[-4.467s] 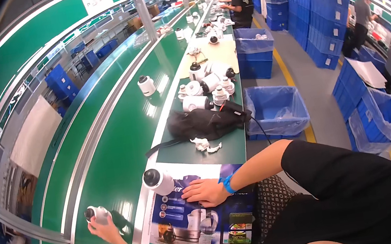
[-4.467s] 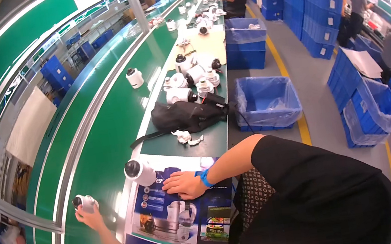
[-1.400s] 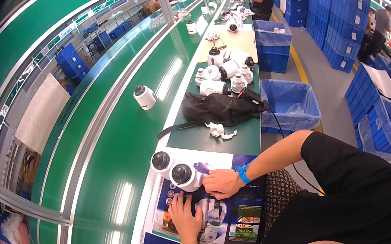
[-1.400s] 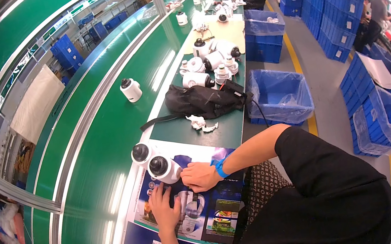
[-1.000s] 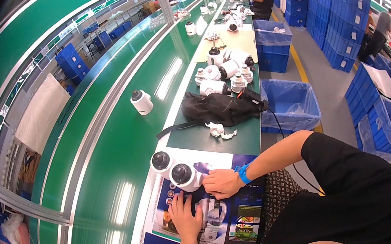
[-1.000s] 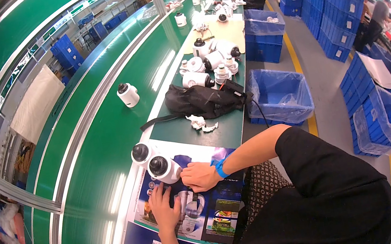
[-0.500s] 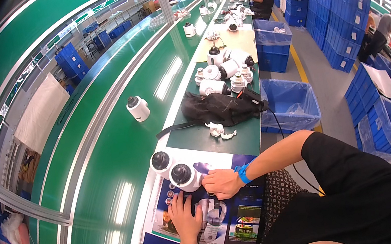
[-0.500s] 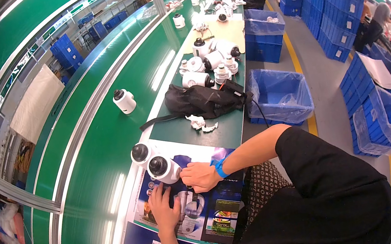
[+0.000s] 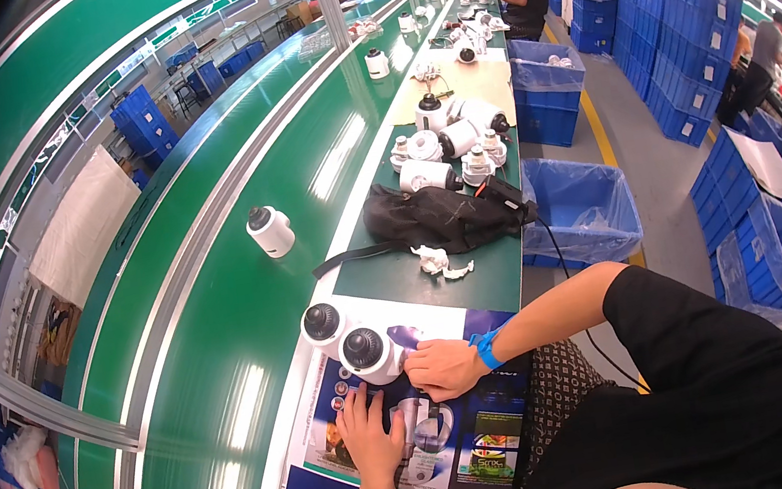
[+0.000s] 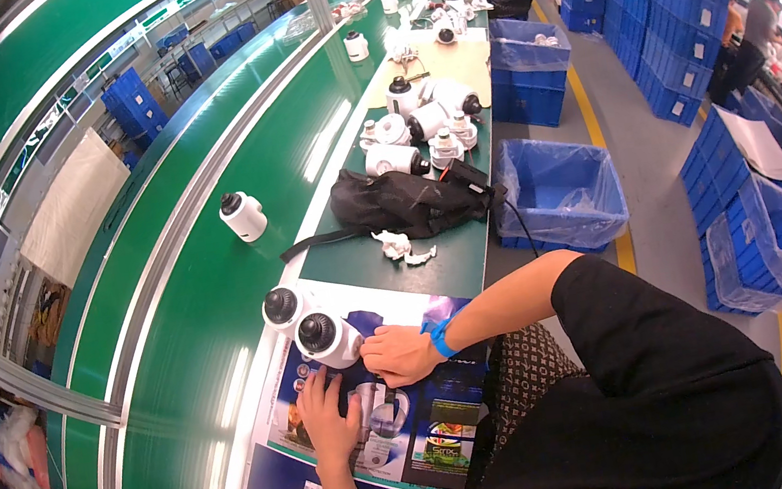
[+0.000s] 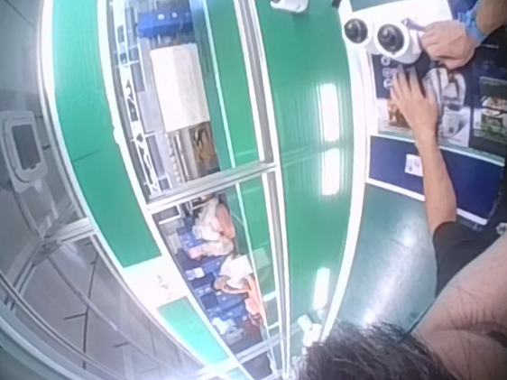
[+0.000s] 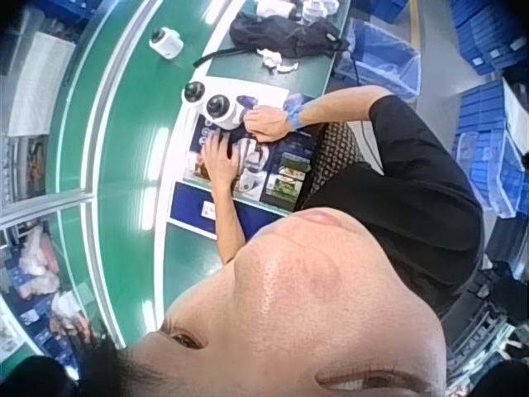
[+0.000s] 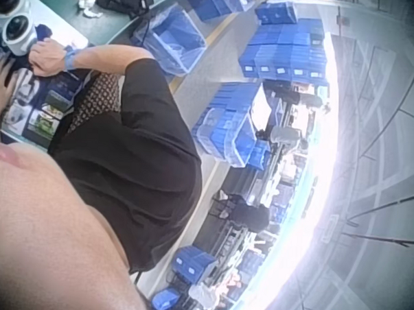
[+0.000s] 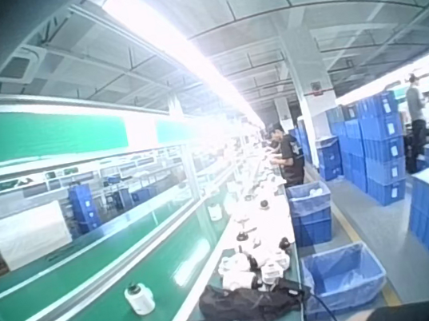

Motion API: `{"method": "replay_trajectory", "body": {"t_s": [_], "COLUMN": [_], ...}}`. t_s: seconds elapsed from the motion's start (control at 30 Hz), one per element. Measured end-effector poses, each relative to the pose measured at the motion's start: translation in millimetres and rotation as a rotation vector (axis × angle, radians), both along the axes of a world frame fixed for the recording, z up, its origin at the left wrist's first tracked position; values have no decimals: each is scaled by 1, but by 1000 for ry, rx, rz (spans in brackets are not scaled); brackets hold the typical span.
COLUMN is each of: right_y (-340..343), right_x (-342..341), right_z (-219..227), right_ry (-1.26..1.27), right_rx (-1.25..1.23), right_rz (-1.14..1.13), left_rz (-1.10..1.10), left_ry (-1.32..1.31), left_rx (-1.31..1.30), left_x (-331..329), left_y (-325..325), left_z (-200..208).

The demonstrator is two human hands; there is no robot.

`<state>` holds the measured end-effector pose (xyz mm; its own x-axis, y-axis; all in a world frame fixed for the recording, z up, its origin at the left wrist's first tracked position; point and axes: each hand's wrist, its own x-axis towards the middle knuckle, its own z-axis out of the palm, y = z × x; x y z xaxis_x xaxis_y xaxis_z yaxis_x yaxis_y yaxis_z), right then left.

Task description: The person places cylindrical components onto a sheet on the workbench, then picks up a plastic housing and an internal circuit board assembly and fits the board into the housing by hand.

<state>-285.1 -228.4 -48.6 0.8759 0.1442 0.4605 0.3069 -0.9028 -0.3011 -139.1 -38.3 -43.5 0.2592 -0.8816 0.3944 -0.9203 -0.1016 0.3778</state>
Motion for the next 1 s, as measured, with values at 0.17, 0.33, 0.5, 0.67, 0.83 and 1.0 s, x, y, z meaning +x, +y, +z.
{"method": "replay_trajectory", "body": {"t_s": [0.17, 0.33, 0.5, 0.67, 0.83, 1.0], "right_y": [2, -2, 0, 2, 2, -2], "right_x": [2, 3, 2, 2, 3, 1], "right_z": [-1, 2, 5, 5, 5, 5], "right_ry": [-18, -43, -12, -43, -51, -57], "right_rx": [4, 43, 21, 26, 22, 22], "right_rz": [-5, 17, -2, 4, 13, 1], "left_rz": [15, 2, 2, 7, 10, 13], "left_ry": [-2, 5, 8, 7, -12, -10], "left_rx": [8, -6, -16, -13, -20, -14], "left_x": [1, 2, 2, 2, 3, 1], "left_y": [3, -2, 1, 1, 3, -1], "left_z": [-2, 0, 1, 0, -4, -2]}}
